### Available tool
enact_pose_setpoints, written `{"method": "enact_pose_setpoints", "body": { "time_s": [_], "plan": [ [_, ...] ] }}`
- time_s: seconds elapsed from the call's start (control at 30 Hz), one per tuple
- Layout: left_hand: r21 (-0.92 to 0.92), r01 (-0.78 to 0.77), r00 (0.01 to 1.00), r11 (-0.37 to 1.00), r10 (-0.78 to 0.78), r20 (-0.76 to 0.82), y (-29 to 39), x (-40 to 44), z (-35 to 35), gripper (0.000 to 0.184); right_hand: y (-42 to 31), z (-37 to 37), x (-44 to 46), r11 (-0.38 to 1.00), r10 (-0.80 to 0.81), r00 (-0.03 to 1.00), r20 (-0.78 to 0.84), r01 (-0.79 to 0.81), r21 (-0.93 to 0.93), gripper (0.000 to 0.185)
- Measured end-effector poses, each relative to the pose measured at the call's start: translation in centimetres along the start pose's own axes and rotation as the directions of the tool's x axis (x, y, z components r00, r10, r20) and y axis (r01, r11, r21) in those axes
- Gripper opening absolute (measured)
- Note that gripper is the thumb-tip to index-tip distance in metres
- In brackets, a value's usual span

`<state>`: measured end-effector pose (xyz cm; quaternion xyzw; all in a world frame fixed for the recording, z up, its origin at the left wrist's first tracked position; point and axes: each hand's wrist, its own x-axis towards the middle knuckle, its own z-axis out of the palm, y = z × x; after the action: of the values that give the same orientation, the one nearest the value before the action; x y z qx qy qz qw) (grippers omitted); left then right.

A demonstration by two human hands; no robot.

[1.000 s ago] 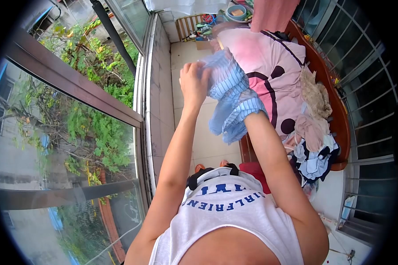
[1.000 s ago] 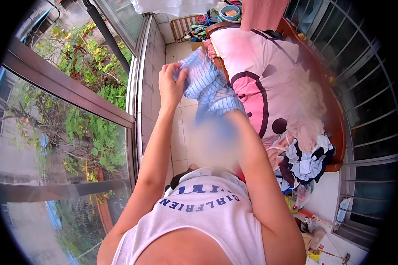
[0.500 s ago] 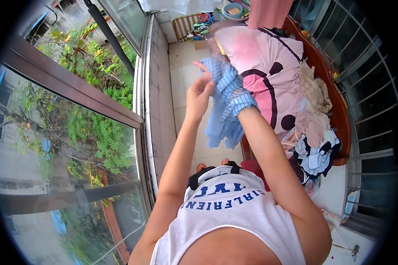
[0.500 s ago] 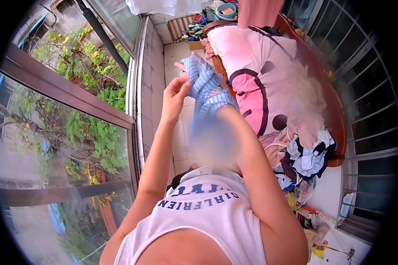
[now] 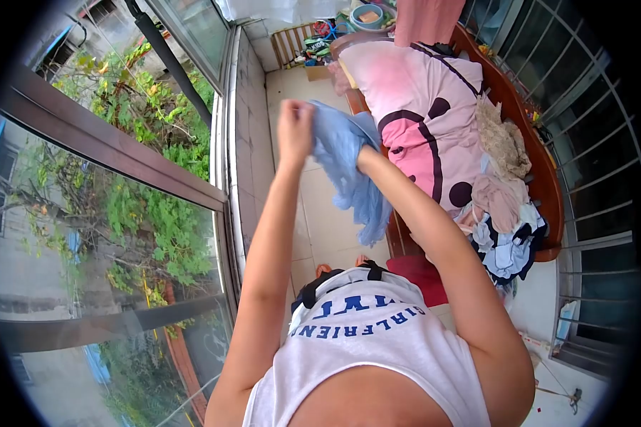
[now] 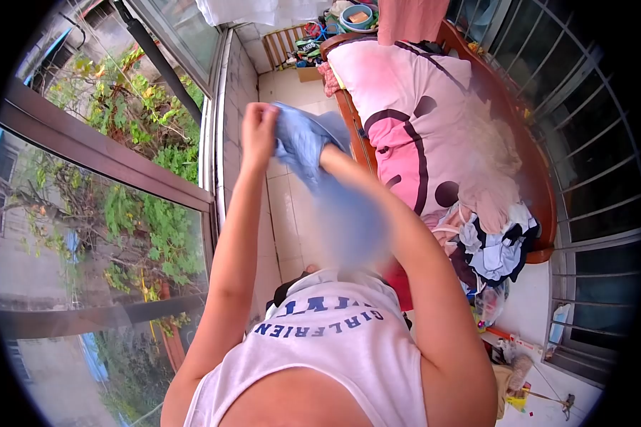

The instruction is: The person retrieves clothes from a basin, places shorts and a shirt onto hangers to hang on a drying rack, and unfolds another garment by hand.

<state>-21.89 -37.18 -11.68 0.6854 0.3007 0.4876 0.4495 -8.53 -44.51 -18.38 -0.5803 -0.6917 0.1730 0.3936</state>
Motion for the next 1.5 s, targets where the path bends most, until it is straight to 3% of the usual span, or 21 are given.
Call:
{"method": "enact_pose_setpoints", "body": {
  "time_s": [0.07,0.1,0.13,0.17,0.23,0.3,0.33,0.57,0.67,0.77,0.83,0.9,0.97,1.07,1.2,1.27,1.3,1.33,1.37,1.43,1.5],
  "plan": [
    [-0.102,0.166,0.953,0.981,-0.186,-0.239,-3.8,2.9,-2.3,0.014,1.4,-0.3,-4.5,0.992,-0.05,0.997,0.056,0.043,0.121,0.062],
    [-0.081,0.225,0.914,0.971,-0.24,-0.328,-5.2,4.0,-3.6,0.014,-6.0,-5.1,-5.4,0.988,0.001,0.99,0.143,-0.023,0.153,0.069],
    [-0.006,0.236,0.89,0.972,-0.219,-0.401,-6.2,4.8,-5.2,0.013,-8.6,-9.4,-6.1,0.933,0.137,0.942,0.305,-0.227,0.281,0.058],
    [-0.152,0.324,0.856,0.934,-0.358,-0.373,-7.2,5.6,-6.8,0.012,-7.4,-14.1,-8.3,0.857,0.369,0.781,0.504,-0.495,0.141,0.05],
    [-0.224,0.296,0.848,0.928,-0.364,-0.386,-6.2,5.9,-8.4,0.012,-8.2,-21.8,-13.1,0.86,0.474,0.879,-0.06,-0.447,0.246,0.041],
    [-0.247,0.322,0.86,0.914,-0.391,-0.328,-7.2,6.4,-9.4,0.014,-7.0,-30.5,-17.6,0.9,0.436,0.739,-0.514,-0.348,0.263,0.045],
    [-0.27,0.348,0.869,0.898,-0.417,-0.267,-7.5,6.6,-9.5,0.017,-8.4,-33.4,-19.1,0.82,0.552,0.591,-0.589,-0.253,0.514,0.044],
    [-0.452,0.471,0.868,0.758,-0.49,0.083,-4.1,7.2,-3.7,0.019,-5.6,-41.4,-23.7,0.75,0.26,0.45,-0.854,-0.652,-0.116,0.026],
    [-0.434,0.468,0.865,0.77,-0.5,0.046,-4.4,7.6,-3.9,0.019,-5.7,-41.3,-24.0,0.806,0.233,0.467,-0.853,-0.584,-0.1,0.024],
    [-0.433,0.497,0.848,0.752,-0.527,0.058,-4.6,7.6,-4.7,0.02,-5.9,-41.8,-24.7,0.629,0.308,0.351,-0.884,-0.772,-0.087,0.027],
    [-0.431,0.515,0.839,0.741,-0.539,0.075,-3.7,7.4,-4.7,0.019,-5.2,-42.7,-25.4,0.295,0.265,0.049,-0.963,-0.955,0.033,0.033],
    [-0.433,0.496,0.852,0.752,-0.518,0.075,-3.1,7.5,-4.6,0.019,3.0,-47.6,-30.9,0.479,0.373,0.039,-0.927,-0.864,0.156,0.037],
    [-0.481,0.502,0.844,0.719,-0.528,0.09,-1.8,7.9,-4.1,0.02,5.3,-48.2,-31.4,0.54,0.088,-0.039,-0.995,-0.837,0.081,0.033],
    [-0.416,0.431,0.902,0.801,-0.392,0.181,0.5,8.5,-4.0,0.024,-1.3,-41.8,-23.6,0.436,-0.182,0.251,-0.951,-0.846,-0.307,0.025],
    [-0.353,0.433,0.872,0.829,-0.287,0.396,5.8,7.0,-1.9,0.028,-9.9,-28.5,-11.7,0.797,-0.061,0.544,-0.837,-0.478,-0.369,0.02],
    [-0.323,0.463,0.834,0.826,-0.281,0.475,7.4,5.7,-0.6,0.031,-8.4,-23.0,-8.2,0.846,-0.134,0.811,-0.569,-0.205,-0.491,0.044],
    [-0.325,0.482,0.811,0.814,-0.273,0.518,8.1,5.0,0.0,0.032,-10.9,-17.9,-5.9,0.924,0.005,0.842,-0.539,-0.21,-0.319,0.065],
    [-0.28,0.471,0.794,0.837,-0.263,0.549,9.0,4.2,0.3,0.036,-11.1,-15.0,-3.6,0.911,-0.285,0.895,-0.343,0.142,-0.386,0.08],
    [-0.304,0.49,0.77,0.817,-0.243,0.59,8.7,3.7,0.6,0.038,-13.3,-12.3,-2.7,0.977,-0.022,0.956,-0.291,-0.041,-0.209,0.083],
    [-0.25,0.387,0.788,0.888,-0.177,0.59,9.5,2.3,0.3,0.04,-11.9,-9.1,0.0,0.933,-0.035,0.922,-0.385,-0.107,-0.342,0.055],
    [-0.215,0.373,0.822,0.902,-0.214,0.528,8.6,2.3,-1.4,0.042,-9.7,-10.0,2.3,0.992,0.106,0.912,-0.397,-0.123,-0.017,0.029]
  ]
}}
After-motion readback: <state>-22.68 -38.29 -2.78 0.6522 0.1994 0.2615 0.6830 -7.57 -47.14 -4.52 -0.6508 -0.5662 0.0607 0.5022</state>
